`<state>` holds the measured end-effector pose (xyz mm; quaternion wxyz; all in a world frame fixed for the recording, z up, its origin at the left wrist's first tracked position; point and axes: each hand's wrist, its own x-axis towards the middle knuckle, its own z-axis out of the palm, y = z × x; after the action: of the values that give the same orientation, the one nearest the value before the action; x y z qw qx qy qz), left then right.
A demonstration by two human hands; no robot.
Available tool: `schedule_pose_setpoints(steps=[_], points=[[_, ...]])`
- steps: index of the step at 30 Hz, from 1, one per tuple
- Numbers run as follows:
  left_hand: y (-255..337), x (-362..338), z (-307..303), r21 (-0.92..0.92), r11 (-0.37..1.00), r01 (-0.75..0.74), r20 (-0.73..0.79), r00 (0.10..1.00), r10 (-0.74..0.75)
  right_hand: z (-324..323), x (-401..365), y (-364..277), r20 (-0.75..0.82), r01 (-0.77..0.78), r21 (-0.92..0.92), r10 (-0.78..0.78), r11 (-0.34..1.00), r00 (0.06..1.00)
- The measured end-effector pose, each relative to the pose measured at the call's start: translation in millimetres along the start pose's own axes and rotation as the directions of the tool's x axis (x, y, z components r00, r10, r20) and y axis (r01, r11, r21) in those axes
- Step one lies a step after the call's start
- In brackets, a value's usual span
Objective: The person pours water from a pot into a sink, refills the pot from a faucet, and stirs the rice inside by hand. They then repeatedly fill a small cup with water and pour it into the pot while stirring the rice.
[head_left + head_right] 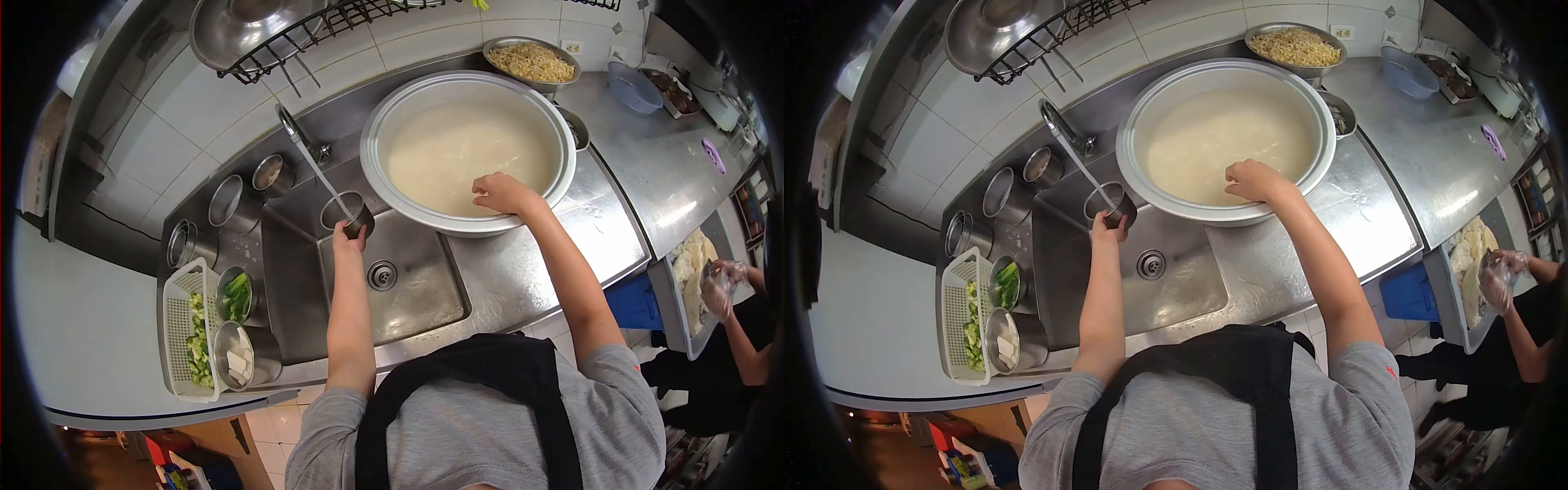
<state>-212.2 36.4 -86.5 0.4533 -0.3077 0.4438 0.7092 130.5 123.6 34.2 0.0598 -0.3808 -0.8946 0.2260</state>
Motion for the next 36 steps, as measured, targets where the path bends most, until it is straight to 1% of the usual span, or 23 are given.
schedule_pose_setpoints(steps=[1, 3, 7, 12, 15, 19, 22, 25, 27, 28, 31, 33, 36], points=[[2.3, 5.5, 1.1, -0.001, 1.000, -0.001, -0.001, 1.000, 0.001, -0.3, 0.6, -0.1, 0.001, 0.002, 0.001, -0.002, 1.000, 1.000], [5.3, 10.9, 2.4, -0.002, 1.000, -0.024, 0.080, 0.996, 0.024, -0.4, 0.0, 0.0, 0.007, -0.006, -0.005, 0.006, 1.000, 1.000], [9.9, 9.5, 6.6, 0.003, 0.999, -0.035, 0.117, 0.992, 0.034, -0.6, -0.5, -0.2, 0.005, 0.008, -0.012, -0.008, 1.000, 1.000], [14.2, 1.2, 13.4, 0.030, 0.999, -0.016, 0.156, 0.988, 0.011, 1.5, 0.6, 2.2, 0.004, 0.003, 0.008, -0.003, 1.000, 1.000], [14.6, -1.5, 15.6, 0.015, 0.999, -0.039, 0.160, 0.986, 0.036, 1.9, 0.4, 2.7, -0.014, 0.020, 0.009, -0.020, 1.000, 1.000], [15.6, -3.6, 15.6, 0.025, 0.998, -0.054, 0.167, 0.985, 0.049, -0.6, -1.0, 0.2, 0.002, 0.019, -0.003, -0.019, 1.000, 1.000], [17.2, -5.9, 16.1, 0.025, 0.999, -0.027, 0.170, 0.985, 0.022, -1.0, -1.2, 0.0, -0.002, 0.007, 0.006, -0.007, 1.000, 1.000], [17.6, -3.3, 16.0, 0.012, 1.000, -0.016, 0.125, 0.992, 0.014, -0.8, -1.2, -0.1, -0.003, 0.010, 0.000, -0.010, 1.000, 1.000], [17.6, -1.6, 14.7, 0.038, 0.997, -0.060, 0.185, 0.981, 0.052, -1.0, -1.4, 0.0, 0.000, 0.010, 0.000, -0.010, 1.000, 1.000], [17.9, -1.3, 14.7, 0.037, 0.997, -0.061, 0.185, 0.981, 0.053, -0.9, -1.1, 0.0, 0.000, 0.011, 0.000, -0.011, 1.000, 1.000], [17.0, -7.9, 16.8, 0.042, 0.997, -0.065, 0.174, 0.983, 0.057, -1.0, -0.6, 0.0, 0.007, 0.008, 0.004, -0.008, 1.000, 1.000], [17.2, -11.1, 18.5, 0.032, 0.999, -0.028, 0.110, 0.994, 0.024, -0.1, -1.0, 0.5, -0.007, 0.013, 0.014, -0.013, 1.000, 1.000], [18.2, -10.4, 19.6, 0.005, 1.000, -0.015, 0.122, 0.992, 0.014, 0.7, -0.3, 1.9, -0.001, 0.019, 0.002, -0.019, 1.000, 1.000]])
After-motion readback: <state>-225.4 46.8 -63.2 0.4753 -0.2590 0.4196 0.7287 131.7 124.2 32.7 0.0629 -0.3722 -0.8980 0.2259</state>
